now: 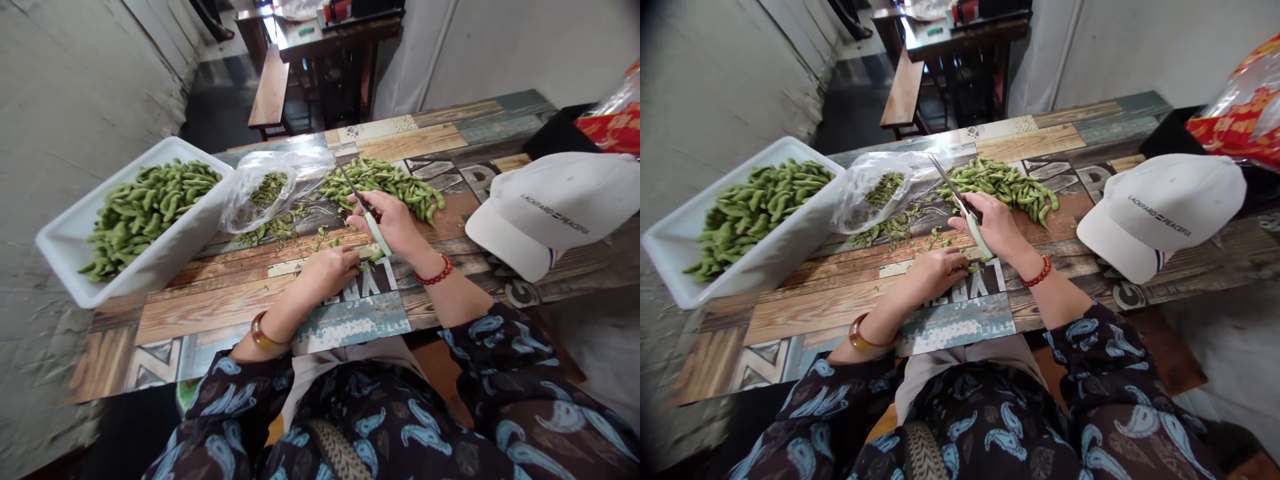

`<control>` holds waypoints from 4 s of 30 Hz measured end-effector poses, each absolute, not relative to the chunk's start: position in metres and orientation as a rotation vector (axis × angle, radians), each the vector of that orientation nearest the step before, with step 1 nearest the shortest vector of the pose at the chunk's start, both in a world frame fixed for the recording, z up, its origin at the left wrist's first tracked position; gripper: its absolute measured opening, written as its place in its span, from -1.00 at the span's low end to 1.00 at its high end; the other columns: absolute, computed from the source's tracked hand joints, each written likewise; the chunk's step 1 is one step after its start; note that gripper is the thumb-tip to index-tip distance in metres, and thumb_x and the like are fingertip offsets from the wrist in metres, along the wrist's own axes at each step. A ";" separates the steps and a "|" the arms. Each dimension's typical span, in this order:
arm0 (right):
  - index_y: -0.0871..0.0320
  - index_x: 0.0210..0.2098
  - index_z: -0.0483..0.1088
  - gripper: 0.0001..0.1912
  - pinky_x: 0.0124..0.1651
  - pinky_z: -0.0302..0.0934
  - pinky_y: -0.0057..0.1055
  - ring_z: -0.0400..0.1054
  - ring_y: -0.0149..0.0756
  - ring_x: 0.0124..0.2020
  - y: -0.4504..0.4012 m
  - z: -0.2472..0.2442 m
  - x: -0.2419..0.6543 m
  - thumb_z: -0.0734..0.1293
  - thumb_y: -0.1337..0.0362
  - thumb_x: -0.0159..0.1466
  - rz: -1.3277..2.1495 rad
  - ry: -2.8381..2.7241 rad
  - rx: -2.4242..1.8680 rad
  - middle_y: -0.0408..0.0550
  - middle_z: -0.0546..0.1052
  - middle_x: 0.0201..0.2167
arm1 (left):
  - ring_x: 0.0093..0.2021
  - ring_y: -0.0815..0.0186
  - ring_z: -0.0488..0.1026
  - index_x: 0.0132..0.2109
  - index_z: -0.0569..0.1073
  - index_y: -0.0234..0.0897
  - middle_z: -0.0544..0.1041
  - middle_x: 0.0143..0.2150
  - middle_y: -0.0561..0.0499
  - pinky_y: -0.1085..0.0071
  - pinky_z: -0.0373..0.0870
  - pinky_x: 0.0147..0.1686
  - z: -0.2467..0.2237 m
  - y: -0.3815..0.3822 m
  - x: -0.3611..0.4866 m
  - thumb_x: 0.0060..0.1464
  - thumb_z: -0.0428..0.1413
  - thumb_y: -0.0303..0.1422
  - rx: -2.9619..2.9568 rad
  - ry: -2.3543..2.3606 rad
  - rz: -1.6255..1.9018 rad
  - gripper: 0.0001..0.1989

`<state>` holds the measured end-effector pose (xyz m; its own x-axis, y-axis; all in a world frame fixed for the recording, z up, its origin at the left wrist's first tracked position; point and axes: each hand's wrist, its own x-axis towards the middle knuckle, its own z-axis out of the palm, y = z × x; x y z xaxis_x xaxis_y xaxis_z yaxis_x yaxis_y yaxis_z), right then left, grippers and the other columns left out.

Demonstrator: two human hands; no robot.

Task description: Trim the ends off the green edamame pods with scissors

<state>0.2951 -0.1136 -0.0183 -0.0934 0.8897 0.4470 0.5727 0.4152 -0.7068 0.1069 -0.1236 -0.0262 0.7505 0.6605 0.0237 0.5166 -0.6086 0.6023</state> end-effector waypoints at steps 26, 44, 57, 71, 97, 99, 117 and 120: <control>0.14 0.05 0.42 -0.49 -0.13 0.38 -0.21 0.44 -0.18 -0.26 -0.120 -0.030 0.290 0.44 0.00 0.20 0.540 -1.990 -1.125 0.05 0.51 -0.17 | -0.65 0.58 0.24 -0.27 0.43 -0.32 0.49 -0.43 0.10 0.60 -0.06 -0.70 -0.008 -0.102 0.080 -0.14 0.37 -0.21 0.904 0.819 1.063 -0.62; 0.11 -0.02 0.43 -0.48 -0.08 0.37 -0.17 0.43 -0.09 -0.16 -0.123 -0.032 0.282 0.44 -0.08 0.17 0.540 -2.047 -1.078 0.04 0.51 -0.19 | -0.63 0.50 0.21 -0.34 0.46 -0.29 0.35 -0.57 0.16 0.53 0.12 -0.60 -0.015 -0.105 0.085 -0.05 0.29 -0.24 1.286 1.031 1.106 -0.77; 0.12 -0.08 0.46 -0.59 -0.18 0.32 -0.28 0.42 -0.17 -0.26 -0.121 -0.031 0.287 0.40 -0.04 0.24 0.529 -2.107 -1.062 -0.01 0.50 -0.31 | -0.53 0.46 0.23 -0.43 0.48 -0.31 0.38 -0.51 0.09 0.53 0.15 -0.55 -0.008 -0.101 0.078 -0.06 0.26 -0.33 1.489 1.150 1.110 -0.86; 0.17 -0.02 0.46 -0.57 -0.12 0.37 -0.25 0.47 -0.17 -0.22 -0.120 -0.032 0.288 0.41 0.02 0.25 0.451 -1.954 -1.167 0.04 0.55 -0.23 | -0.66 0.55 0.23 -0.31 0.28 -0.25 0.49 -0.45 0.13 0.62 -0.09 -0.71 -0.004 -0.101 0.079 -0.14 0.24 -0.39 0.947 0.913 1.033 -0.72; 0.14 0.11 0.34 -0.46 -0.04 0.39 -0.13 0.42 -0.05 -0.08 -0.128 -0.027 0.281 0.44 0.07 0.22 0.296 -2.140 -1.113 0.09 0.46 -0.09 | -0.66 0.56 0.22 -0.29 0.39 -0.29 0.45 -0.52 0.13 0.62 -0.11 -0.70 -0.015 -0.102 0.083 -0.18 0.38 -0.27 0.834 0.808 1.008 -0.63; 0.13 0.12 0.33 -0.47 -0.05 0.39 -0.13 0.42 -0.04 -0.08 -0.129 -0.026 0.281 0.43 0.07 0.23 0.300 -2.146 -1.120 0.09 0.46 -0.09 | -0.67 0.55 0.20 -0.29 0.40 -0.28 0.38 -0.59 0.16 0.61 -0.12 -0.70 -0.015 -0.101 0.083 -0.19 0.39 -0.27 0.812 0.812 1.017 -0.62; 0.10 0.13 0.32 -0.49 -0.07 0.38 -0.17 0.41 -0.07 -0.10 -0.129 -0.025 0.280 0.41 0.07 0.25 0.331 -2.146 -1.054 0.07 0.45 -0.10 | -0.65 0.54 0.26 -0.32 0.40 -0.30 0.48 -0.51 0.11 0.60 0.06 -0.63 -0.017 -0.103 0.085 -0.22 0.41 -0.28 0.814 0.743 1.012 -0.61; 0.08 0.10 0.34 -0.52 -0.10 0.38 -0.19 0.41 -0.10 -0.13 -0.129 -0.027 0.280 0.42 0.09 0.25 0.352 -2.136 -1.036 0.05 0.46 -0.13 | -0.64 0.54 0.26 -0.31 0.40 -0.29 0.51 -0.49 0.09 0.60 0.07 -0.63 -0.018 -0.103 0.085 -0.19 0.40 -0.27 0.826 0.732 1.009 -0.63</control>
<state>0.2799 -0.1286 -0.0271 -0.4135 0.7666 0.4912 0.5681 0.6389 -0.5188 0.0846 -0.1031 -0.0181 0.3572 0.9230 -0.1431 -0.4228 0.2964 0.8564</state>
